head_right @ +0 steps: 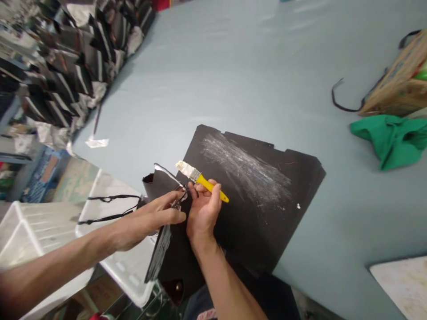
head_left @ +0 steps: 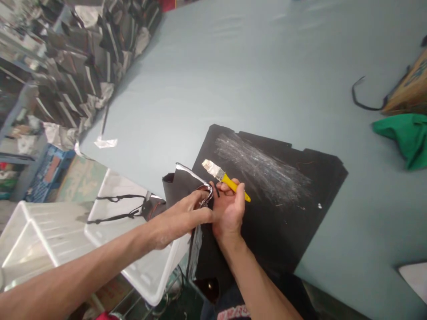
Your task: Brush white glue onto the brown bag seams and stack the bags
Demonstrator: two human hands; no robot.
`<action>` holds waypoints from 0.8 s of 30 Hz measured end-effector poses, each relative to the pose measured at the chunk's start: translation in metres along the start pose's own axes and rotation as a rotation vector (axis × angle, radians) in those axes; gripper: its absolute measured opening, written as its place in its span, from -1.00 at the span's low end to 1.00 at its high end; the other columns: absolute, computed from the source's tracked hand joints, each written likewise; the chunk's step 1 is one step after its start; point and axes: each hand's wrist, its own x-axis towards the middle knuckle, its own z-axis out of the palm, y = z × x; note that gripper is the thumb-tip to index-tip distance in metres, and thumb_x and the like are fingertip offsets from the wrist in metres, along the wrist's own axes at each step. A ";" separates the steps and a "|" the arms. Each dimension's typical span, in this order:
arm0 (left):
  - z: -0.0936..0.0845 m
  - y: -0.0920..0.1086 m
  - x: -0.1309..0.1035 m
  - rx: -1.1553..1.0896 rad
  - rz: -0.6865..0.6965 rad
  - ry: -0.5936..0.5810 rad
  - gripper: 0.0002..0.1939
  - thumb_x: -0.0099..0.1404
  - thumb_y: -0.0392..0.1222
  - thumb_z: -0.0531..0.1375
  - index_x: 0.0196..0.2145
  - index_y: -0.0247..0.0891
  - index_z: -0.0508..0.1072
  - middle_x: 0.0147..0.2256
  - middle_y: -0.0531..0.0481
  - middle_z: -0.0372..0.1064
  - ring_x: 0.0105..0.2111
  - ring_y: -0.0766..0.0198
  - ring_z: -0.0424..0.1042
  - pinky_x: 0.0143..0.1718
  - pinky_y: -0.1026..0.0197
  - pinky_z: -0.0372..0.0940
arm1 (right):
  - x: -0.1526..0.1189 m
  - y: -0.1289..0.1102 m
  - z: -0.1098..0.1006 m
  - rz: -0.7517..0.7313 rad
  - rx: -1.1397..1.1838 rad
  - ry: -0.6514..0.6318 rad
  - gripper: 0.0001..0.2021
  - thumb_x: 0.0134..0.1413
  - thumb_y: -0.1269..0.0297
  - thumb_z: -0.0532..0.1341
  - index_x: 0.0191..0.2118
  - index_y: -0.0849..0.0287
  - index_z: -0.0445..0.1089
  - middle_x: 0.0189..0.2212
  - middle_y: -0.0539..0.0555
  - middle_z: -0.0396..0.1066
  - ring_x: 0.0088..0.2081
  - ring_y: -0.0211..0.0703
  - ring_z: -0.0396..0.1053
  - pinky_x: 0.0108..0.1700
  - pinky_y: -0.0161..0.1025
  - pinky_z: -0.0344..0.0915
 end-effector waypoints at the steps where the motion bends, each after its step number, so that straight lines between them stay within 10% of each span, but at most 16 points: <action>1: 0.006 -0.001 -0.002 -0.078 -0.018 -0.006 -0.53 0.15 -0.06 0.41 0.03 -0.13 0.57 -0.15 -0.05 0.57 -0.14 0.04 0.48 -0.25 0.19 0.33 | 0.003 0.000 -0.002 -0.008 0.005 0.016 -0.60 0.15 -0.20 0.30 -0.16 0.01 0.32 -0.50 -0.19 0.31 -0.37 -0.23 0.44 0.06 0.05 0.54; 6: 0.016 -0.018 -0.007 -0.507 -0.052 -0.187 -0.42 0.34 0.19 0.23 0.19 -0.18 0.50 0.05 -0.16 0.57 0.06 -0.08 0.53 0.01 0.05 0.41 | 0.016 -0.008 0.000 -0.021 0.054 0.019 -0.64 0.19 -0.17 0.26 -0.14 0.00 0.30 -0.47 -0.19 0.31 -0.35 -0.24 0.44 0.08 0.05 0.54; 10: 0.023 -0.053 -0.001 -0.746 0.064 -0.024 -0.53 0.29 0.01 0.27 0.09 -0.24 0.57 0.08 -0.13 0.58 0.14 -0.06 0.51 0.20 0.02 0.36 | 0.020 -0.004 0.010 -0.032 0.091 0.023 -0.66 0.22 -0.13 0.25 -0.14 0.01 0.31 -0.48 -0.18 0.32 -0.36 -0.26 0.43 0.05 -0.01 0.55; 15: 0.046 -0.088 0.014 -0.647 0.228 0.173 -0.41 0.17 0.06 0.41 0.14 -0.14 0.58 0.15 -0.05 0.55 0.25 -0.15 0.42 0.31 -0.01 0.31 | 0.031 0.003 0.014 -0.067 0.046 0.028 -0.67 0.22 -0.13 0.24 -0.13 0.01 0.32 -0.48 -0.18 0.31 -0.36 -0.24 0.44 0.05 0.01 0.55; 24: 0.034 -0.096 0.019 -0.524 0.331 0.155 -0.29 0.08 0.19 0.49 0.16 -0.04 0.57 0.24 -0.05 0.47 0.40 -0.15 0.23 0.44 -0.10 0.16 | 0.031 0.015 0.010 -0.063 -0.027 0.004 -0.68 0.21 -0.12 0.24 -0.15 0.00 0.31 -0.48 -0.17 0.31 -0.37 -0.24 0.44 0.06 -0.03 0.53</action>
